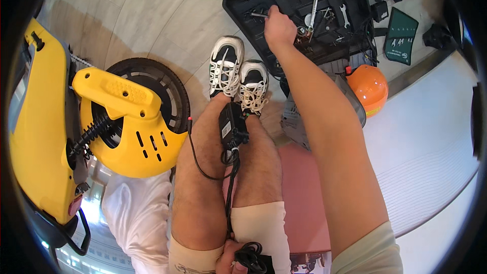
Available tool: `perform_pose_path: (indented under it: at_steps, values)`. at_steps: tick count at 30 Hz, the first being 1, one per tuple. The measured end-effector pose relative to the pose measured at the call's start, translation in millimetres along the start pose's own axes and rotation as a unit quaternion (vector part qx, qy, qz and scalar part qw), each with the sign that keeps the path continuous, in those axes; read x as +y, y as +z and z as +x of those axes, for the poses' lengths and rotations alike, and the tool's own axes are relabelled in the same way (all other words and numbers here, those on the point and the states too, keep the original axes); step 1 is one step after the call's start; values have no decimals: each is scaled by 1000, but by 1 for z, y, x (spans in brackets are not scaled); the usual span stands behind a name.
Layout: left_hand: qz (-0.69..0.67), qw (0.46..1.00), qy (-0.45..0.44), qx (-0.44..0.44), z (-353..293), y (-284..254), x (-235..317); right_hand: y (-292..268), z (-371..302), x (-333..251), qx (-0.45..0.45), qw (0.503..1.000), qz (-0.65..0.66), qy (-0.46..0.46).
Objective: Organizing cables and securing them with zip ties for an electronic component on a scooter.
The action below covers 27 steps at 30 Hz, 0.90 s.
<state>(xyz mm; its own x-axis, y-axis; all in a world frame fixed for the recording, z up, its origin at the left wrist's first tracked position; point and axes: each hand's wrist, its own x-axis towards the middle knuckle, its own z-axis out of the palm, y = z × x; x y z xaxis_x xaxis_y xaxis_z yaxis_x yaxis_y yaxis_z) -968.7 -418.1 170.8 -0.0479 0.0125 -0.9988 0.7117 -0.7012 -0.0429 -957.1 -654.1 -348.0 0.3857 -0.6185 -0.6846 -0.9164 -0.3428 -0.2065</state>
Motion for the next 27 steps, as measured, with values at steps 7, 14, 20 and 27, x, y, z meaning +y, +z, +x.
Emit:
perform_pose_path:
  at_steps: [7, 14, 20, 27]
  values:
    - [81, 994, 51, 45, 13, -1, 40, -15, -29, 8, -19, 996, -43, -73]
    - [-42, 994, 100, 25, 23, -11, 18, -64, -166, 10, -108, 988, 107, 2]
    - [-14, 998, 67, -8, -10, -3, 20, -157, -340, -9, -51, 929, 362, 60]
    - [-53, 985, 128, -99, -110, 23, 49, -267, -508, -46, -316, 636, 678, 188]
